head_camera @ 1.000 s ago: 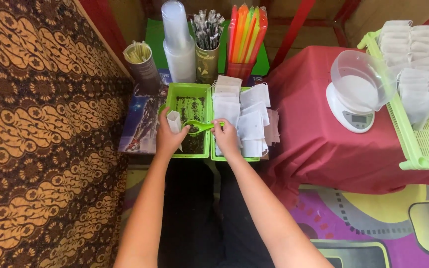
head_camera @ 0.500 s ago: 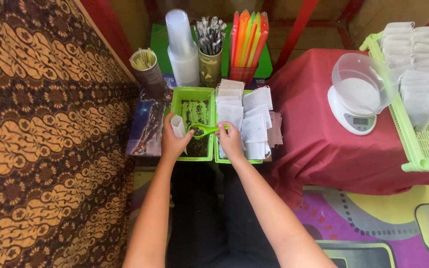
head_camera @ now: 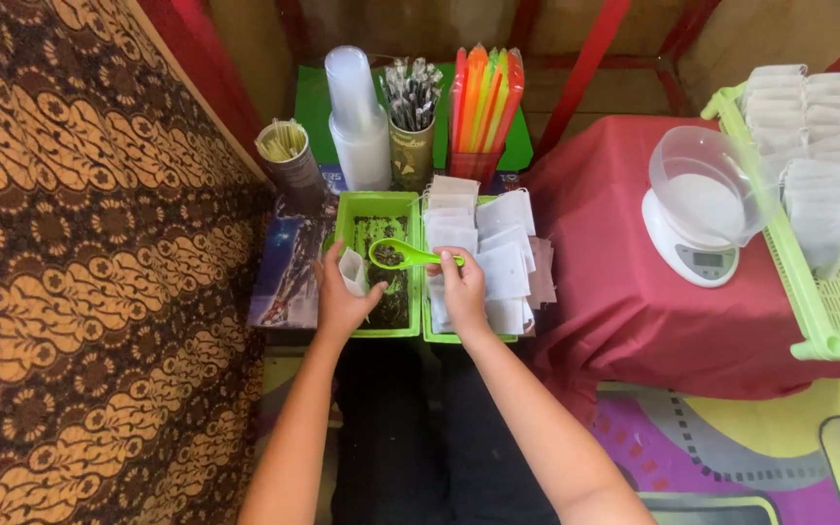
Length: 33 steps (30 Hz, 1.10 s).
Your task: The person scoops green tea leaves from a green tray using a green plastic spoon and pours them into white tea bags. The filled tea bags are then placed into a green plastic basket on the table.
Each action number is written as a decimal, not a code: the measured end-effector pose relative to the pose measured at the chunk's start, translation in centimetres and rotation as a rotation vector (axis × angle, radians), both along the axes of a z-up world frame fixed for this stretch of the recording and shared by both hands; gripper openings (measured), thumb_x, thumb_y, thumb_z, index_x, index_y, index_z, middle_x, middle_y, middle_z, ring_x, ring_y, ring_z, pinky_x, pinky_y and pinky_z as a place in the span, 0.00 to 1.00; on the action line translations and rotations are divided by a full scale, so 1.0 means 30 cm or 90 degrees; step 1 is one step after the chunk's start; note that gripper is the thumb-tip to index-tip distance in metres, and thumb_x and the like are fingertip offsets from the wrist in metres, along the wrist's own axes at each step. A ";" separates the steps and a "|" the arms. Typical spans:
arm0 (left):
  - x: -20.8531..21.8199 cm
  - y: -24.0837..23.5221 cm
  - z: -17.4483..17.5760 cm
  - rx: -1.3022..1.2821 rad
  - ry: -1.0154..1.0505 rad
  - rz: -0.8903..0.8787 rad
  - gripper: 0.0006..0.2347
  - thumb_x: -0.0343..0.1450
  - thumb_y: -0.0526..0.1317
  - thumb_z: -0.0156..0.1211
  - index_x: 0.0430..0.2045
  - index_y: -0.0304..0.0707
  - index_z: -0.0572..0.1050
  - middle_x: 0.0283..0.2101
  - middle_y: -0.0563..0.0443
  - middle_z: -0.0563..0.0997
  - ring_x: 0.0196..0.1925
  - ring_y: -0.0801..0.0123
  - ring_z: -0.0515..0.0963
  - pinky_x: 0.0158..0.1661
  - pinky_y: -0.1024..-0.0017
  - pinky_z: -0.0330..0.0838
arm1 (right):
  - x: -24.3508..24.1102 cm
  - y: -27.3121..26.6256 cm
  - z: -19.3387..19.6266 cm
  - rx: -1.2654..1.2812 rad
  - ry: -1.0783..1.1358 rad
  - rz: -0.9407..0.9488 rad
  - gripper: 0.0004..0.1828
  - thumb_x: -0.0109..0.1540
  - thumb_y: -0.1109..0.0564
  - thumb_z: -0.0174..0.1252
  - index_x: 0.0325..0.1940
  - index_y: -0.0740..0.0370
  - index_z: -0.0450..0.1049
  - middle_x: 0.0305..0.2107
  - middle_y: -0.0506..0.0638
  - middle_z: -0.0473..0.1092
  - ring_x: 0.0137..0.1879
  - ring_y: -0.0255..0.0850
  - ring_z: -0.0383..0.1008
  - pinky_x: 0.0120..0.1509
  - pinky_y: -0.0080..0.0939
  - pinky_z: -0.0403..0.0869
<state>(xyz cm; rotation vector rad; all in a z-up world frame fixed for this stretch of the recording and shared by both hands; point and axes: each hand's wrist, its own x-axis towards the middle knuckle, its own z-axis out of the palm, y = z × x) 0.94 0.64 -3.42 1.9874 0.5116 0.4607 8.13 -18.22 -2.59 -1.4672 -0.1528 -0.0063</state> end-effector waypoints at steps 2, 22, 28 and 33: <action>-0.002 -0.010 0.054 -0.008 -0.005 -0.010 0.45 0.55 0.40 0.82 0.69 0.48 0.59 0.66 0.13 0.57 0.71 0.24 0.57 0.67 0.37 0.53 | 0.002 0.009 0.059 0.009 -0.024 0.007 0.12 0.71 0.57 0.50 0.48 0.61 0.79 0.27 0.55 0.79 0.37 0.38 0.79 0.51 0.40 0.78; -0.046 -0.023 0.200 -0.140 0.032 -0.163 0.41 0.59 0.36 0.76 0.69 0.48 0.59 0.68 0.27 0.65 0.73 0.29 0.55 0.68 0.33 0.49 | -0.056 0.010 0.290 -0.285 -0.324 0.155 0.08 0.69 0.55 0.55 0.45 0.53 0.80 0.31 0.51 0.79 0.41 0.49 0.81 0.53 0.48 0.76; -0.054 -0.035 0.194 -0.173 -0.010 -0.159 0.41 0.59 0.32 0.75 0.68 0.43 0.58 0.67 0.24 0.65 0.74 0.31 0.55 0.70 0.38 0.47 | -0.079 0.003 0.272 -0.327 -0.473 0.165 0.09 0.70 0.54 0.53 0.48 0.53 0.79 0.38 0.46 0.79 0.49 0.42 0.79 0.63 0.45 0.70; -0.061 -0.021 0.133 -0.142 -0.072 -0.163 0.41 0.60 0.34 0.76 0.69 0.41 0.58 0.71 0.25 0.56 0.76 0.29 0.46 0.69 0.32 0.38 | -0.107 -0.012 0.287 -0.267 -0.514 0.206 0.10 0.69 0.57 0.54 0.50 0.54 0.80 0.38 0.48 0.78 0.50 0.45 0.78 0.61 0.48 0.70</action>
